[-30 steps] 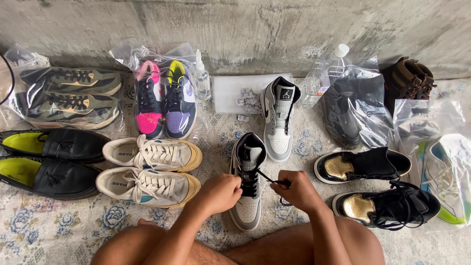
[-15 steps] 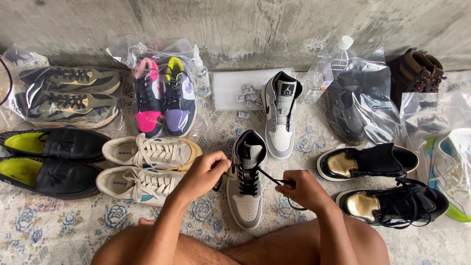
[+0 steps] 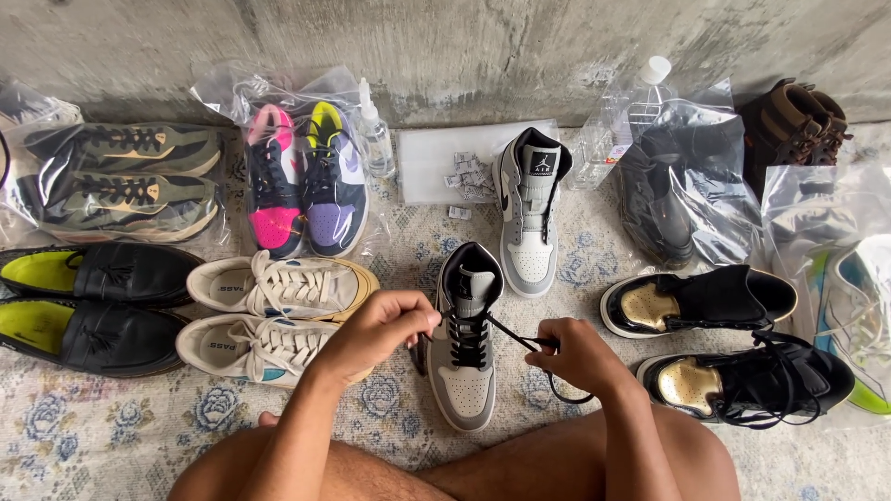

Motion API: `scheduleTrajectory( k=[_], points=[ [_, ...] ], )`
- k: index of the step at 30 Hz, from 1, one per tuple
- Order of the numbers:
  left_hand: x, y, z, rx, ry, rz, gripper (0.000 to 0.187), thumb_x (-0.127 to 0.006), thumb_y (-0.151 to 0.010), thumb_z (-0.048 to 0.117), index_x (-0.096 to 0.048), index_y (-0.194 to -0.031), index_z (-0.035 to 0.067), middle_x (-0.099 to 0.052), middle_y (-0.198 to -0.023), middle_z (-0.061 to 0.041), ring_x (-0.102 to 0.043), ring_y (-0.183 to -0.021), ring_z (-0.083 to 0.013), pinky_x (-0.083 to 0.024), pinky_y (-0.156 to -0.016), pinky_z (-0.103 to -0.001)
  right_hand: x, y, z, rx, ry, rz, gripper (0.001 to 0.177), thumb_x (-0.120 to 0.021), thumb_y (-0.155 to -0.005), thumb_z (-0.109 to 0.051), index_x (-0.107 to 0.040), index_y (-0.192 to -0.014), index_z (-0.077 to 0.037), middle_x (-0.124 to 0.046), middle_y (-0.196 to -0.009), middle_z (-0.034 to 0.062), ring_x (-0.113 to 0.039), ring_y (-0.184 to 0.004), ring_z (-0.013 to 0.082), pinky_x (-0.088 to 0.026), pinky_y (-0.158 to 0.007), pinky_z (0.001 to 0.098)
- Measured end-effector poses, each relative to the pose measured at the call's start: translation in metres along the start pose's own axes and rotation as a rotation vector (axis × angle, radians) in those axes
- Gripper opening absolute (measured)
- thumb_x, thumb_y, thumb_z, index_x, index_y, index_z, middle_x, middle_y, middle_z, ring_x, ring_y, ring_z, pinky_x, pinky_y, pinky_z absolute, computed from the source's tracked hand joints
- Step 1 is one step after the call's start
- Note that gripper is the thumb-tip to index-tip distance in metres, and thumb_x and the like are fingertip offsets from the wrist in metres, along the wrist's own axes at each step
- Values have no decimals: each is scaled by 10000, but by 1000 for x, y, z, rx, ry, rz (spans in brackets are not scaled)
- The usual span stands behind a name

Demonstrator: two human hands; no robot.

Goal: The person is threading laces through the eyelets of a high-top sneaker while sitting on the floor.

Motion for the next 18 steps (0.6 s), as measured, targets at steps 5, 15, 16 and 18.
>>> scheduleTrajectory(
  k=[5, 15, 16, 18],
  points=[
    [16, 0, 3, -108, 257, 132, 177, -672, -915, 116, -676, -809, -25, -590, -730, -93, -501, -677, -110, -429, -596, -224, 5, -1, -1, -4, 20, 25, 130, -811, -736, -138, -684, -746, -108, -739, -644, 90, -700, -658, 274, -533, -661, 361],
    [26, 0, 10, -267, 522, 129, 210, -649, -919, 129, -571, -811, -33, -474, -742, -93, -467, -693, -141, -410, -600, -229, 7, 6, -14, -2, -33, -29, 141, -708, -785, -63, -817, -866, -102, -791, -714, 137, -738, -703, 266, -567, -704, 356],
    [27, 0, 15, -315, 559, 113, 211, -639, -920, 134, -555, -797, -16, -451, -715, -84, -478, -694, -161, -415, -612, -247, 5, 6, -11, -5, -48, -48, 151, -708, -787, -67, -825, -877, -96, -800, -735, 148, -746, -714, 279, -574, -712, 371],
    [27, 1, 20, -363, 597, 99, 214, -629, -920, 138, -539, -783, 1, -429, -688, -75, -489, -694, -182, -421, -623, -265, 1, 5, -7, -9, -62, -70, 161, -707, -790, -71, -833, -888, -91, -808, -756, 160, -755, -725, 293, -581, -720, 386]
  ],
)
Point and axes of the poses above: each hand's wrist, its own y-axis away from the middle knuckle, its own x-axis out of the back of the hand, z = x × y, the point moved 9 cm from there along -y, towards the middle knuckle
